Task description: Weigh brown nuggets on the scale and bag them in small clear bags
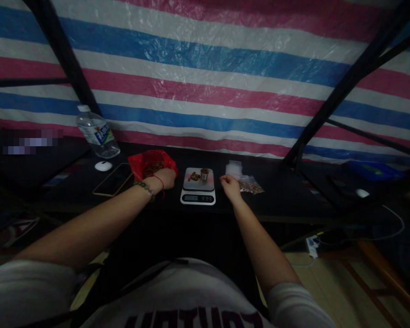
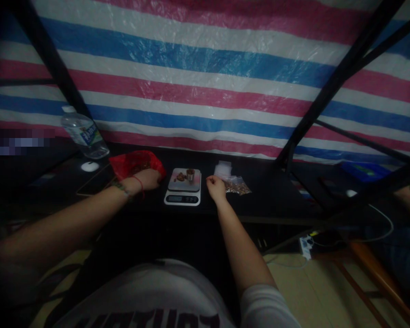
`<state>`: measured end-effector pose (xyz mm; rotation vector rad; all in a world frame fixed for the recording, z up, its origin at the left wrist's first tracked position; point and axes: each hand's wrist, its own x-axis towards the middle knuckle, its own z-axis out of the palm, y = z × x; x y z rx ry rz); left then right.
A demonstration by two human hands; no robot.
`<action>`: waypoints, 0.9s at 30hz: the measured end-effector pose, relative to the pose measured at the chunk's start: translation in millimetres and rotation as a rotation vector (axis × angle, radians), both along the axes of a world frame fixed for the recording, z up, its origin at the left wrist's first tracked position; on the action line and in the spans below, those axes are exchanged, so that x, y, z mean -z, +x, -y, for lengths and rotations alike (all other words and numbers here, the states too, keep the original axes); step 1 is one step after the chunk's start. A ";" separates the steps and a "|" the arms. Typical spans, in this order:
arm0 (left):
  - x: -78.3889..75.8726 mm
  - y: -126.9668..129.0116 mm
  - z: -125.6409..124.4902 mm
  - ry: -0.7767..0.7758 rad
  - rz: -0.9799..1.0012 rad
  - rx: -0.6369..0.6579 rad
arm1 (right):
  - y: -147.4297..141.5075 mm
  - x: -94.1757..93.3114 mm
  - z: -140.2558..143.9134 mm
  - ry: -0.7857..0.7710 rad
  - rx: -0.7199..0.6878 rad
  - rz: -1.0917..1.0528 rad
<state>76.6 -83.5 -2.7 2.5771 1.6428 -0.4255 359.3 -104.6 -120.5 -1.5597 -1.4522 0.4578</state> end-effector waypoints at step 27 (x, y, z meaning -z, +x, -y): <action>4.8 0.9 7.1 0.130 0.260 0.093 | -0.5 -0.5 0.4 0.004 0.008 0.011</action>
